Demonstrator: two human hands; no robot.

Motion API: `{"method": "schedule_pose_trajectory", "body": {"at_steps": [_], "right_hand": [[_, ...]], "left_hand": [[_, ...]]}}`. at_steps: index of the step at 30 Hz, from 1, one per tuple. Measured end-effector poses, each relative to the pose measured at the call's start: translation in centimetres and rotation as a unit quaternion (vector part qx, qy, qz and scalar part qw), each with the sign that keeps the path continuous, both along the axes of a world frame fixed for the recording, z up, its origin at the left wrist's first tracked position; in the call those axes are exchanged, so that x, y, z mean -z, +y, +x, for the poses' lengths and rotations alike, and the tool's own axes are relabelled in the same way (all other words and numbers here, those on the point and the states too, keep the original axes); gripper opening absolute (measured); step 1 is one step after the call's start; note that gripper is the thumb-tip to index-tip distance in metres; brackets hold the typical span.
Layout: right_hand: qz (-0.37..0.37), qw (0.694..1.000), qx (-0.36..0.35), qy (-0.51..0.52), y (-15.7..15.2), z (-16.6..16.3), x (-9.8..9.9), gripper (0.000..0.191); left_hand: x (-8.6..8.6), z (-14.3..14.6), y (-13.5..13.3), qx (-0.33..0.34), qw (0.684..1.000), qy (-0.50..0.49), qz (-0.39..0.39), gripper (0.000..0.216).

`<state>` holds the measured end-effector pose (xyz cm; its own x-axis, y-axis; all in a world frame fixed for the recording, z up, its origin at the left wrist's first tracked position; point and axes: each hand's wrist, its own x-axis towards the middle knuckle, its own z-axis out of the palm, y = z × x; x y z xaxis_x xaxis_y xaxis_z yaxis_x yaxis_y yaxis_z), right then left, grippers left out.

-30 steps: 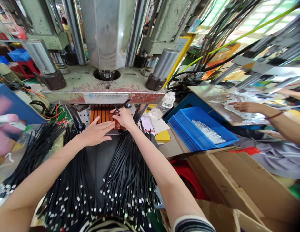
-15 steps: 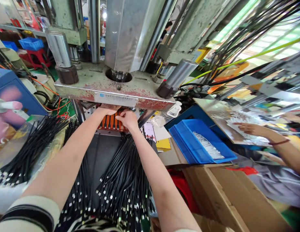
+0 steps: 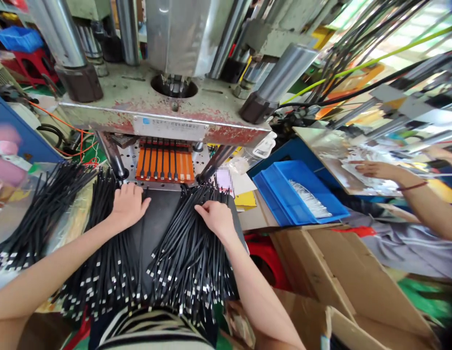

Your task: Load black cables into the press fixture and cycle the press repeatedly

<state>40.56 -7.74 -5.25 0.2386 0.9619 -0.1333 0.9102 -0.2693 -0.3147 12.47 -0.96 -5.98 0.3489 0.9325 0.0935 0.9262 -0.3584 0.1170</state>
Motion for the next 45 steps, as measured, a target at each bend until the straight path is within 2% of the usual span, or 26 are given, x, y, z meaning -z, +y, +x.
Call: {"method": "schedule_pose_trajectory", "body": {"at_steps": [3, 6, 9, 12, 14, 16, 19, 23, 26, 28, 31, 34, 37, 39, 42, 44, 45], "right_hand": [[0.012, 0.999, 0.028, 0.038, 0.4, -1.0, 0.1, 0.021], [0.106, 0.986, 0.043, 0.117, 0.1, -1.0, -0.2, 0.021], [0.186, 0.952, 0.024, 0.241, -0.6, -1.6, -1.1, 0.024], [0.184, 0.909, -0.035, 0.372, -1.0, -3.4, -2.5, 0.020], [0.177, 0.887, -0.083, 0.418, -1.0, -4.9, -3.6, 0.016], [0.188, 0.869, -0.116, 0.443, -0.9, -6.3, -4.8, 0.013], [0.241, 0.833, -0.116, 0.485, -0.6, -7.7, -6.6, 0.011], [0.297, 0.776, -0.068, 0.552, 0.2, -8.3, -8.3, 0.019], [0.295, 0.762, -0.044, 0.575, 1.1, -8.0, -9.0, 0.027], [0.298, 0.761, -0.039, 0.575, 1.4, -7.7, -9.3, 0.029], [0.301, 0.771, -0.068, 0.557, 1.3, -7.3, -9.1, 0.027], [0.257, 0.817, -0.138, 0.497, 0.6, -7.0, -7.8, 0.024], [0.232, 0.867, -0.170, 0.406, 0.8, -6.4, -5.7, 0.016], [0.244, 0.888, -0.161, 0.355, 2.1, -5.7, -4.4, 0.016], [0.279, 0.900, -0.123, 0.311, 5.5, -4.2, -3.4, 0.023], [0.305, 0.898, -0.096, 0.300, 8.2, -3.2, -3.4, 0.021], [0.316, 0.897, -0.084, 0.298, 9.5, -2.8, -3.5, 0.018]], "left_hand": [[0.2, 1.7, 0.7, -0.007, 0.996, 0.007, -0.091, 0.036], [0.1, 2.2, 1.3, 0.000, 0.993, -0.024, -0.118, 0.027], [-0.4, 1.7, 0.9, 0.036, 0.989, -0.059, -0.132, 0.023], [-2.2, 1.3, -0.1, 0.100, 0.970, -0.162, -0.154, 0.018], [-4.3, 1.4, -0.8, 0.152, 0.928, -0.293, -0.171, 0.017], [-6.8, 1.8, -1.4, 0.194, 0.865, -0.410, -0.217, 0.019], [-9.9, 2.9, -1.8, 0.202, 0.792, -0.486, -0.311, 0.022], [-11.8, 4.5, -1.4, 0.152, 0.732, -0.559, -0.358, 0.020], [-12.4, 5.7, -0.9, 0.156, 0.706, -0.578, -0.379, 0.022], [-13.0, 6.5, -0.5, 0.168, 0.715, -0.572, -0.365, 0.026], [-14.0, 7.7, 0.4, 0.188, 0.756, -0.554, -0.294, 0.025], [-15.2, 8.5, 1.9, 0.212, 0.797, -0.547, -0.144, 0.025], [-16.7, 9.2, 3.3, 0.238, 0.821, -0.519, -0.001, 0.025], [-17.8, 9.6, 3.8, 0.255, 0.829, -0.496, 0.052, 0.025], [-18.7, 10.2, 3.9, 0.298, 0.837, -0.451, 0.081, 0.020], [-18.0, 10.4, 4.1, 0.324, 0.839, -0.430, 0.082, 0.014], [-17.0, 10.3, 4.2, 0.323, 0.837, -0.433, 0.086, 0.013]]}}
